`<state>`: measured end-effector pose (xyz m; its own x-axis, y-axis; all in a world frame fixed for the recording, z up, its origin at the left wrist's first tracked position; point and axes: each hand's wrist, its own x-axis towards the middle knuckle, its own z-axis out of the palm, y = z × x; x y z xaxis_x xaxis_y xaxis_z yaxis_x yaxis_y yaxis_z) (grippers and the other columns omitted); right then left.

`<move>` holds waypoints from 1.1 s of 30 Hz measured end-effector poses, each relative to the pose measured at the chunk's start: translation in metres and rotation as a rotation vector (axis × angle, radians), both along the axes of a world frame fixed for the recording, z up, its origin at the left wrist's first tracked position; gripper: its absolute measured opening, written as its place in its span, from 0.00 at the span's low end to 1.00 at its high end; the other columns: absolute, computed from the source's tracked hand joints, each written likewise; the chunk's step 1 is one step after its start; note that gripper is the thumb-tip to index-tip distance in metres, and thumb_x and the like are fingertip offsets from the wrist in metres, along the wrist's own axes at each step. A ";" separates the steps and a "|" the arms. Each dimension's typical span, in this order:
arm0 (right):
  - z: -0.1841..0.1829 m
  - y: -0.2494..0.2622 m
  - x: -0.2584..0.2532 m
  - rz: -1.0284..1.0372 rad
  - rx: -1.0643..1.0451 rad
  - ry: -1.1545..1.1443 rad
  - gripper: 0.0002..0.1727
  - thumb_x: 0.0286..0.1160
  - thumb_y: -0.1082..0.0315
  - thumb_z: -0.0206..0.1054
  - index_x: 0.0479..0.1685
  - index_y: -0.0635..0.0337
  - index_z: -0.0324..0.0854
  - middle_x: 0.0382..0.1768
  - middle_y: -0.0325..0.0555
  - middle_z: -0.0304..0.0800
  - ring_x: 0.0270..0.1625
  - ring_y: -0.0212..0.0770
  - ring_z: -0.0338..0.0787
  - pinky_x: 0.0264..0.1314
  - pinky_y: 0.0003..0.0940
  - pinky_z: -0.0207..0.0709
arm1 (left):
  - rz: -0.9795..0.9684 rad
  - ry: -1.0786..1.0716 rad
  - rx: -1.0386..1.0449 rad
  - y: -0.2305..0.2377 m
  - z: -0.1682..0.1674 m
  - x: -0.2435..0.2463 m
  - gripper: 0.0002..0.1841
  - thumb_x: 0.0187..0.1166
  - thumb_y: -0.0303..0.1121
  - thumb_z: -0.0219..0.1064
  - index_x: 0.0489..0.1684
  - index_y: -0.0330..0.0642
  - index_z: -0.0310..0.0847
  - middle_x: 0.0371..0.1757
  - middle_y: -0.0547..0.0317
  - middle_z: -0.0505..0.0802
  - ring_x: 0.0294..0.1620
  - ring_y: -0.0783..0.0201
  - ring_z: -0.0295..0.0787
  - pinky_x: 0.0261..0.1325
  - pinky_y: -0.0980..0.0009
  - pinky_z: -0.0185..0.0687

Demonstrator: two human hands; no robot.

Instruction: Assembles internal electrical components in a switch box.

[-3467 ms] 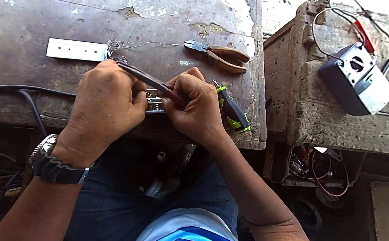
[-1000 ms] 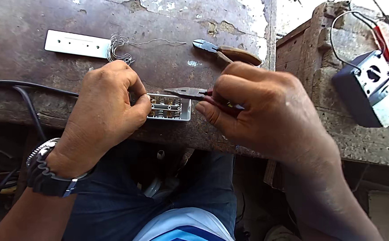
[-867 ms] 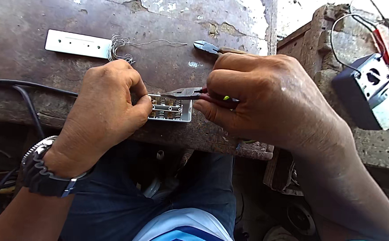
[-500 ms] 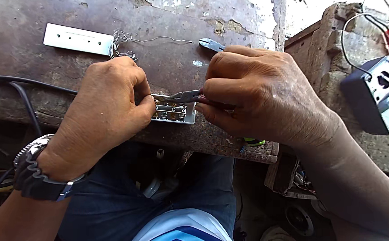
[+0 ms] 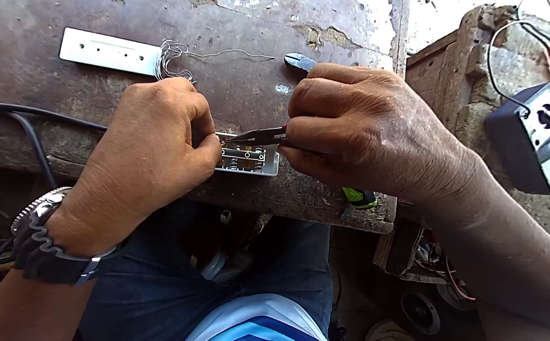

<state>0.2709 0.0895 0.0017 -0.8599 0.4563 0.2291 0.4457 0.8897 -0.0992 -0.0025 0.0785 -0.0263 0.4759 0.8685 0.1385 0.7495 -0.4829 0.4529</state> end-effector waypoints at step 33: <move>-0.007 0.015 0.003 0.048 -0.173 0.015 0.14 0.81 0.62 0.62 0.25 0.54 0.80 0.27 0.41 0.81 0.36 0.42 0.83 0.38 0.40 0.72 | -0.268 -0.204 0.044 -0.005 -0.024 -0.038 0.18 0.79 0.46 0.68 0.58 0.47 0.92 0.61 0.57 0.87 0.64 0.64 0.83 0.64 0.69 0.80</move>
<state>0.2735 0.1042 -0.0055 -0.8788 0.4482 0.1637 0.4001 0.8791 -0.2591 -0.0407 0.0737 -0.0500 0.6450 0.7075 0.2887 0.4893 -0.6726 0.5552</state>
